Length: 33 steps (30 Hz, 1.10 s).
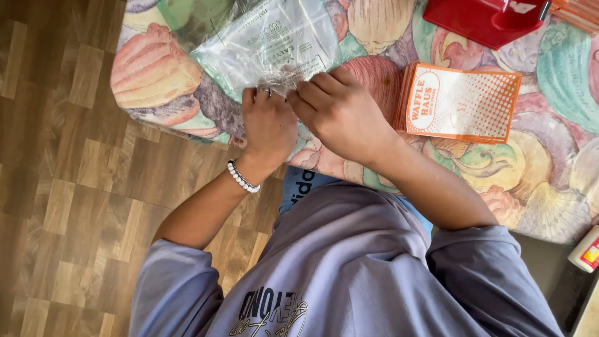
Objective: Manually packaging stacks of orange paper bags into clear plastic sleeves at a workstation.
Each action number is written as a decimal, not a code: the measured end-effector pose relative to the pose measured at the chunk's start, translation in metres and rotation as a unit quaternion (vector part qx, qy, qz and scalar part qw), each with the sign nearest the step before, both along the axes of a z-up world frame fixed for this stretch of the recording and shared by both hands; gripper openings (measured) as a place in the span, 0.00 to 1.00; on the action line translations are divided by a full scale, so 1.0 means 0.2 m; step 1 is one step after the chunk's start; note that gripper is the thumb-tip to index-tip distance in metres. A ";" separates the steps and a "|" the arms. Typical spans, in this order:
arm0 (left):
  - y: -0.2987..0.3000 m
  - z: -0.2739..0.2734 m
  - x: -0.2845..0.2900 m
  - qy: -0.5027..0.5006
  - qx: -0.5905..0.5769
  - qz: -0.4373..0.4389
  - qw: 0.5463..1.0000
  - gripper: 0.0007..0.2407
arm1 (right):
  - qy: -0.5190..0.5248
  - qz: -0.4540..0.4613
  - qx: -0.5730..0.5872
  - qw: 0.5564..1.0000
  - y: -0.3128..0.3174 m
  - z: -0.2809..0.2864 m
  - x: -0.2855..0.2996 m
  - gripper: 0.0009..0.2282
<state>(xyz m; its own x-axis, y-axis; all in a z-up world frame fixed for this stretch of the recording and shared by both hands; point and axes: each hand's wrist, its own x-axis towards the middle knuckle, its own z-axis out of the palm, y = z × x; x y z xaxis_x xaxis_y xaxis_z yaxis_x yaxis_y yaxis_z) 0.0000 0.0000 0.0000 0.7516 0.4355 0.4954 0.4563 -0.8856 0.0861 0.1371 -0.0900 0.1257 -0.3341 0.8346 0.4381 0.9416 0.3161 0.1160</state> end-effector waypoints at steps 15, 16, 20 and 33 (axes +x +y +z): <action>0.02 -0.09 -0.01 0.235 -0.117 0.081 0.961 0.12 | 0.004 0.026 -0.032 0.999 -0.42 0.23 -0.11 0.04; 0.01 -0.11 -0.02 0.235 -0.116 0.080 0.962 0.12 | 0.003 0.025 -0.030 0.999 -0.42 0.16 -0.10 0.04; 0.01 -0.37 -0.06 -0.036 -0.108 0.073 0.991 0.07 | 0.070 0.015 -0.005 0.997 -0.46 0.00 -0.05 0.09; 0.04 0.21 0.00 0.022 0.006 -0.031 0.999 0.13 | 0.177 -0.033 0.024 0.983 -0.14 0.33 0.23 0.09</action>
<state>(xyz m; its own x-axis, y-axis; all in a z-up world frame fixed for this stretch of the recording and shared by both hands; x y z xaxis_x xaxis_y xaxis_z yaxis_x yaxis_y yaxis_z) 0.0005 0.0080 0.0417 0.7981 0.3824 0.4656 0.4044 -0.9128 0.0565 0.1838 -0.1182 0.1919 -0.0992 0.8250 0.5563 0.9439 0.2550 -0.2099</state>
